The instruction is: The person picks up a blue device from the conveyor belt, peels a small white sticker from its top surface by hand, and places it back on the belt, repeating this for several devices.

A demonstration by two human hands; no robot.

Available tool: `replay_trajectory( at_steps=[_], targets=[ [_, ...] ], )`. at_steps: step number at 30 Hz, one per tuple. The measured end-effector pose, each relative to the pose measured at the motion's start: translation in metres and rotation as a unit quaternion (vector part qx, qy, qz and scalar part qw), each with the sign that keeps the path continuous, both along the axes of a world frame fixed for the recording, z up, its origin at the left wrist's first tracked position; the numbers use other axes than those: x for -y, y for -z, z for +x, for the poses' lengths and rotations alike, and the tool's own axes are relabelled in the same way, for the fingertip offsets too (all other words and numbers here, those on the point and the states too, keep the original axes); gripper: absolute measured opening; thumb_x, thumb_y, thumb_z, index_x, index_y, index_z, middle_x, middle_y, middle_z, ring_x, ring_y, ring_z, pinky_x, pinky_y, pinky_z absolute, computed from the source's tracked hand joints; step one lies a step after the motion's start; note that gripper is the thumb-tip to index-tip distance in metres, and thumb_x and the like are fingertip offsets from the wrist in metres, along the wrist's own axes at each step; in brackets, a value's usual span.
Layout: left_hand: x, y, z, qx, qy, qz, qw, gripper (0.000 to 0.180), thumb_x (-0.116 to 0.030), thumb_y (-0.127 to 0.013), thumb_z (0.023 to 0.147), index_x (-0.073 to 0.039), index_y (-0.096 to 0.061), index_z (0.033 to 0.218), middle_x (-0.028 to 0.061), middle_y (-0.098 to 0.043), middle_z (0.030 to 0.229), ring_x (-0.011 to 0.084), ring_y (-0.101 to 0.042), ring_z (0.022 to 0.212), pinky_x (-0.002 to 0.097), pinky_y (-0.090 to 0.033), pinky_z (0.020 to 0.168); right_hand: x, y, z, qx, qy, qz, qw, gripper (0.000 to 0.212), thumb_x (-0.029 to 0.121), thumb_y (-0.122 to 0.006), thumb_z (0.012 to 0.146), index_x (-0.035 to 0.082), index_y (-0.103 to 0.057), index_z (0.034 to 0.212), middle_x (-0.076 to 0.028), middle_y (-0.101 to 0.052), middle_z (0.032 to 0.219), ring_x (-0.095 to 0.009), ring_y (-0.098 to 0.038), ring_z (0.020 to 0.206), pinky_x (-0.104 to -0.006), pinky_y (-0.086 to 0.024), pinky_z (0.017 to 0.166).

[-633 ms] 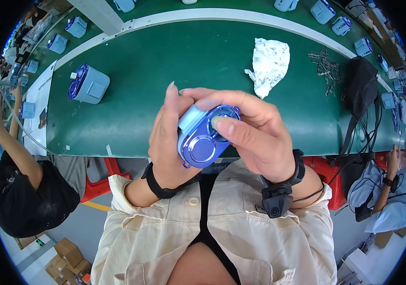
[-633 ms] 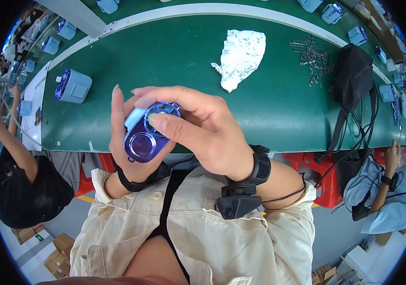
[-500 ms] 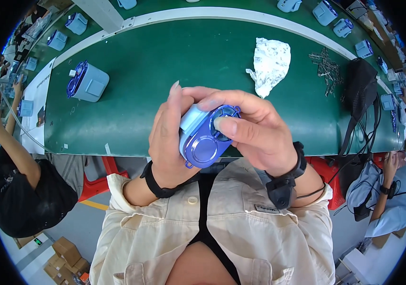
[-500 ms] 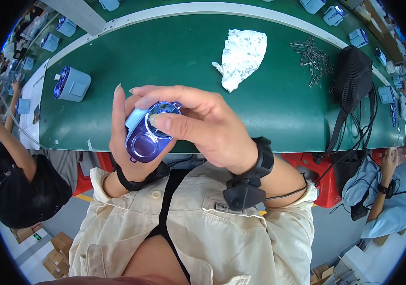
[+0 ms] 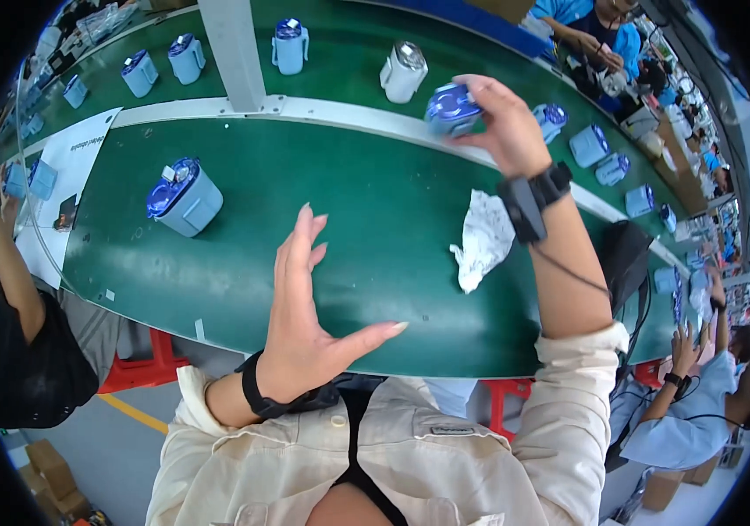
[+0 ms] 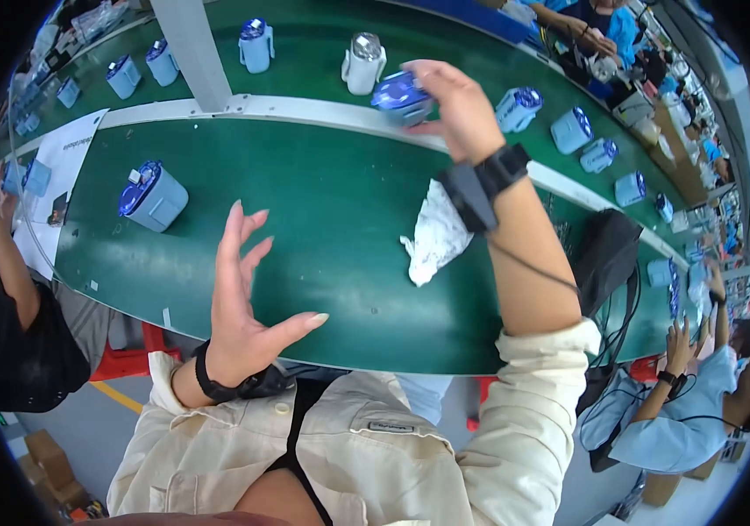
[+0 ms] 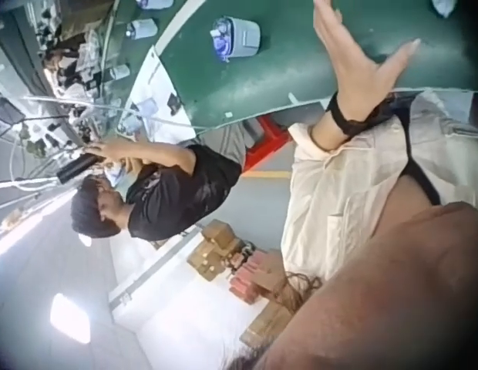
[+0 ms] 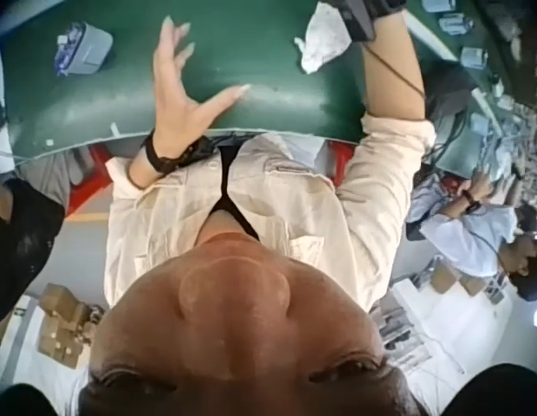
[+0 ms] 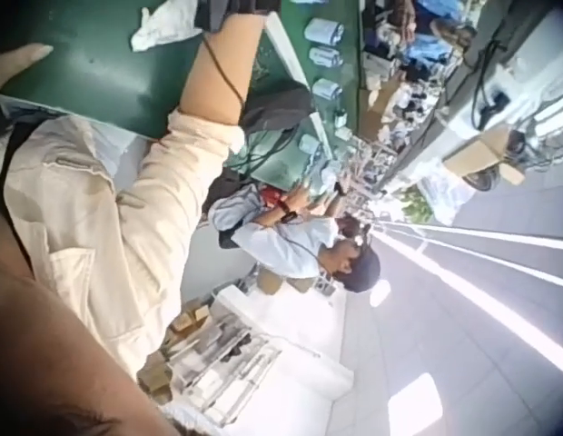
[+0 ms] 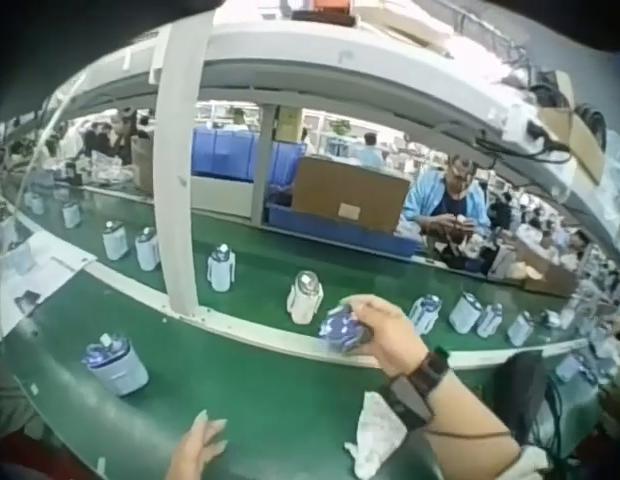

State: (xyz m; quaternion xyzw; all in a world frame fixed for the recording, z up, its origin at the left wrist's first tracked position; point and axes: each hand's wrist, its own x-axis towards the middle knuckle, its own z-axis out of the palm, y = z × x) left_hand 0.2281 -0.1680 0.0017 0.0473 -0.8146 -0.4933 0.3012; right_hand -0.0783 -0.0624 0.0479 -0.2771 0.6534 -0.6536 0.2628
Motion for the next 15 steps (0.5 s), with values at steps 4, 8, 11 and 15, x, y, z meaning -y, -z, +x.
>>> replay_trajectory(
  at_steps=[4, 8, 11, 15],
  targets=[
    [0.003, 0.0, -0.001, 0.003, 0.012, 0.033, 0.999, 0.118, -0.029, -0.089, 0.065, 0.005, -0.013, 0.149, 0.027, -0.035, 0.139, 0.0382, -0.041, 0.126, 0.0467, -0.039, 0.101, 0.009, 0.011, -0.083, -0.017, 0.107, 0.089, 0.99, 0.034, 0.026, -0.048, 0.099, 0.01, -0.057, 0.127, -0.008, -0.061, 0.11, -0.026, -0.059, 0.106, -0.0484, -0.056, 0.081],
    [0.009, -0.001, -0.007, -0.003, 0.018, 0.022, 1.0, 0.116, -0.028, -0.088, 0.065, 0.006, -0.014, 0.149, 0.0271, -0.037, 0.138, 0.0388, -0.041, 0.125, 0.0466, -0.039, 0.101, 0.005, 0.008, -0.126, -0.336, 0.174, 0.296, 0.877, 0.034, 0.035, -0.052, 0.094, 0.012, -0.066, 0.116, -0.013, -0.067, 0.104, -0.031, -0.063, 0.103, -0.0457, -0.054, 0.083],
    [0.007, -0.003, -0.003, -0.001, 0.016, 0.014, 1.0, 0.115, -0.027, -0.088, 0.066, 0.006, -0.015, 0.148, 0.0272, -0.037, 0.138, 0.0391, -0.042, 0.125, 0.0466, -0.039, 0.102, 0.035, -0.02, -0.077, -0.467, 0.195, 0.348, 0.789, 0.039, 0.042, -0.055, 0.09, 0.012, -0.07, 0.109, -0.018, -0.069, 0.099, -0.034, -0.065, 0.099, -0.0439, -0.053, 0.085],
    [0.008, -0.005, -0.005, 0.007, 0.018, 0.001, 1.0, 0.114, -0.026, -0.088, 0.066, 0.007, -0.016, 0.148, 0.0274, -0.038, 0.138, 0.0392, -0.042, 0.125, 0.0467, -0.039, 0.102, 0.087, -0.009, -0.034, -0.455, 0.138, 0.445, 0.759, 0.045, 0.047, -0.062, 0.083, 0.009, -0.071, 0.105, -0.018, -0.07, 0.093, -0.034, -0.067, 0.092, -0.0429, -0.052, 0.085]
  ],
)
